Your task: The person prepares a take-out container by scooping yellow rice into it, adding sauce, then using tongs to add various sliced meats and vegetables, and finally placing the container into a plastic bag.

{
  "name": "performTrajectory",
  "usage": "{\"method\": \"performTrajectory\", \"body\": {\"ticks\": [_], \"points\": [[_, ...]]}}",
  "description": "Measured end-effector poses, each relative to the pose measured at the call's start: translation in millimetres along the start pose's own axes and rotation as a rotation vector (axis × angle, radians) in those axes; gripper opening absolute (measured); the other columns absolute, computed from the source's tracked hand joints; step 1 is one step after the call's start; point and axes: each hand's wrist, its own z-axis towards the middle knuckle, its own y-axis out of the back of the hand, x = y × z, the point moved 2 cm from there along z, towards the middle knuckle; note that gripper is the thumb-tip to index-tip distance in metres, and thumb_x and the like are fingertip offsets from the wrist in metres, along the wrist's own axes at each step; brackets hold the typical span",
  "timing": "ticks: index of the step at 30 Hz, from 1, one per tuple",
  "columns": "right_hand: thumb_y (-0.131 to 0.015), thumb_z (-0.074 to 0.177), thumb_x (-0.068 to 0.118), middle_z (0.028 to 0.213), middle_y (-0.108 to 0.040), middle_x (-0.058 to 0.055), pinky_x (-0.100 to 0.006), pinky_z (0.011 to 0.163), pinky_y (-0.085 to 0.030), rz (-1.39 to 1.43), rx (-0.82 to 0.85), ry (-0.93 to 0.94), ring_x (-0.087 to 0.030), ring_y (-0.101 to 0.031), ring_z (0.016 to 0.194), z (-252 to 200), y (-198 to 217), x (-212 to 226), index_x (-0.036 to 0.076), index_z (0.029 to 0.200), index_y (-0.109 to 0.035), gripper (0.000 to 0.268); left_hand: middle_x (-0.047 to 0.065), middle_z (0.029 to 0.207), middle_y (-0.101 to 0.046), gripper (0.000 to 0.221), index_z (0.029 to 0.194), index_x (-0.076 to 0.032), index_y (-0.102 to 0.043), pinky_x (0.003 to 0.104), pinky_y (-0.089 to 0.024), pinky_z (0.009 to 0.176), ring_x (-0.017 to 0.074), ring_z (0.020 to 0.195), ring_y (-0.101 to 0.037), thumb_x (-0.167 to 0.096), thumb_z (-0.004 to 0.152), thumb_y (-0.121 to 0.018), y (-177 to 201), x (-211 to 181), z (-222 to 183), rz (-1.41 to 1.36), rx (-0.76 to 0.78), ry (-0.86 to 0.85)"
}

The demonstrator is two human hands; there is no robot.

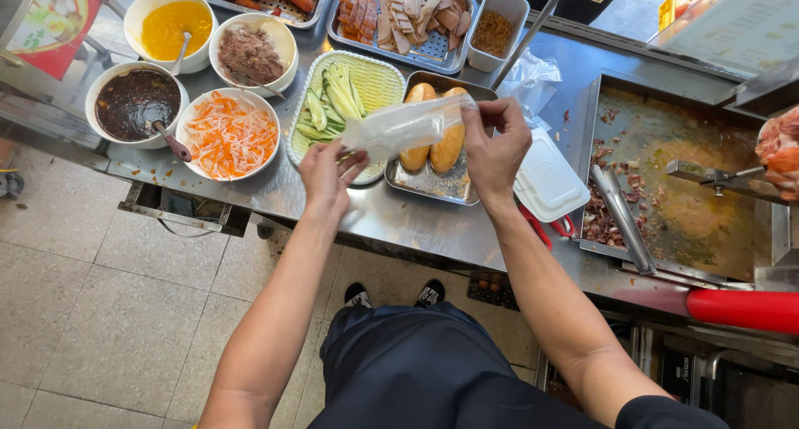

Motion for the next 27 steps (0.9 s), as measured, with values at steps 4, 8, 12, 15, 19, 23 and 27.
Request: {"method": "performTrajectory", "body": {"ticks": [4, 8, 12, 15, 19, 23, 27], "points": [[-0.076, 0.096, 0.012, 0.087, -0.073, -0.007, -0.029, 0.074, -0.055, -0.039, -0.049, -0.011, -0.012, -0.067, 0.078, -4.8, 6.9, -23.6, -0.001, 0.097, -0.07, 0.015, 0.01, 0.089, -0.067, 0.01, 0.098, -0.004, -0.053, 0.032, -0.064, 0.065, 0.0186, 0.072, -0.07, -0.007, 0.094, -0.062, 19.6, -7.5, 25.0, -0.356, -0.017, -0.033], [-0.076, 0.095, 0.009, 0.085, -0.072, -0.008, -0.03, 0.071, -0.055, -0.145, -0.109, -0.063, -0.014, -0.066, 0.074, -2.6, 7.9, -59.5, -0.003, 0.1, -0.068, 0.015, -0.004, 0.066, -0.049, 0.017, 0.09, -0.012, -0.054, 0.025, -0.043, 0.042, 0.0093, 0.049, -0.046, -0.022, 0.098, -0.065, 12.3, -21.5, 39.0, -0.589, 0.209, 0.033], [-0.074, 0.097, 0.012, 0.087, -0.071, -0.007, -0.031, 0.068, -0.052, 0.259, -0.139, -0.433, -0.013, -0.063, 0.074, 6.5, 7.6, -109.3, -0.005, 0.108, -0.065, 0.022, -0.005, 0.067, -0.041, 0.018, 0.092, -0.015, -0.051, 0.024, -0.035, 0.045, 0.0046, 0.053, -0.04, -0.024, 0.104, -0.061, 1.4, -36.7, 25.2, -0.478, 0.044, -0.357], [-0.074, 0.095, 0.015, 0.09, -0.07, -0.009, -0.033, 0.072, -0.052, 0.159, 0.038, -0.504, -0.017, -0.065, 0.078, -2.3, 7.9, -119.3, -0.007, 0.119, -0.064, 0.034, -0.004, 0.059, -0.046, 0.022, 0.085, -0.019, -0.051, 0.024, -0.032, 0.036, 0.0073, 0.041, -0.04, -0.036, 0.097, -0.055, -9.6, -45.0, 5.6, -0.353, -0.165, -0.361], [-0.088, 0.076, 0.016, 0.125, -0.059, -0.034, -0.05, 0.099, -0.049, -0.328, 0.332, 0.233, -0.042, -0.06, 0.113, -14.9, 5.5, -71.3, -0.014, 0.149, -0.036, 0.094, -0.004, 0.064, -0.057, 0.033, 0.085, -0.009, -0.06, 0.024, -0.035, 0.043, 0.0068, 0.049, -0.05, -0.036, 0.101, -0.065, -48.6, -54.1, -22.7, 0.387, -0.076, -0.582], [-0.071, 0.077, 0.017, 0.13, -0.062, -0.026, -0.042, 0.102, -0.049, -0.263, 0.353, 0.181, -0.037, -0.062, 0.12, -22.6, -22.9, -37.6, 0.005, 0.161, -0.032, 0.094, 0.008, 0.062, -0.058, 0.025, 0.105, -0.006, -0.073, 0.034, -0.036, 0.049, 0.016, 0.053, -0.05, -0.023, 0.088, -0.08, -75.0, -35.8, -45.6, 1.034, 0.235, -0.722], [-0.067, 0.086, 0.01, 0.119, -0.077, -0.014, -0.036, 0.096, -0.056, -0.261, 0.249, -0.179, -0.025, -0.075, 0.108, 24.6, -0.4, -54.9, 0.012, 0.128, -0.071, 0.042, 0.008, 0.078, -0.072, 0.039, 0.113, -0.013, -0.072, 0.04, -0.055, 0.062, 0.0234, 0.069, -0.07, -0.005, 0.075, -0.08, -39.4, -73.6, -45.2, 1.48, 0.188, -1.083]]}}
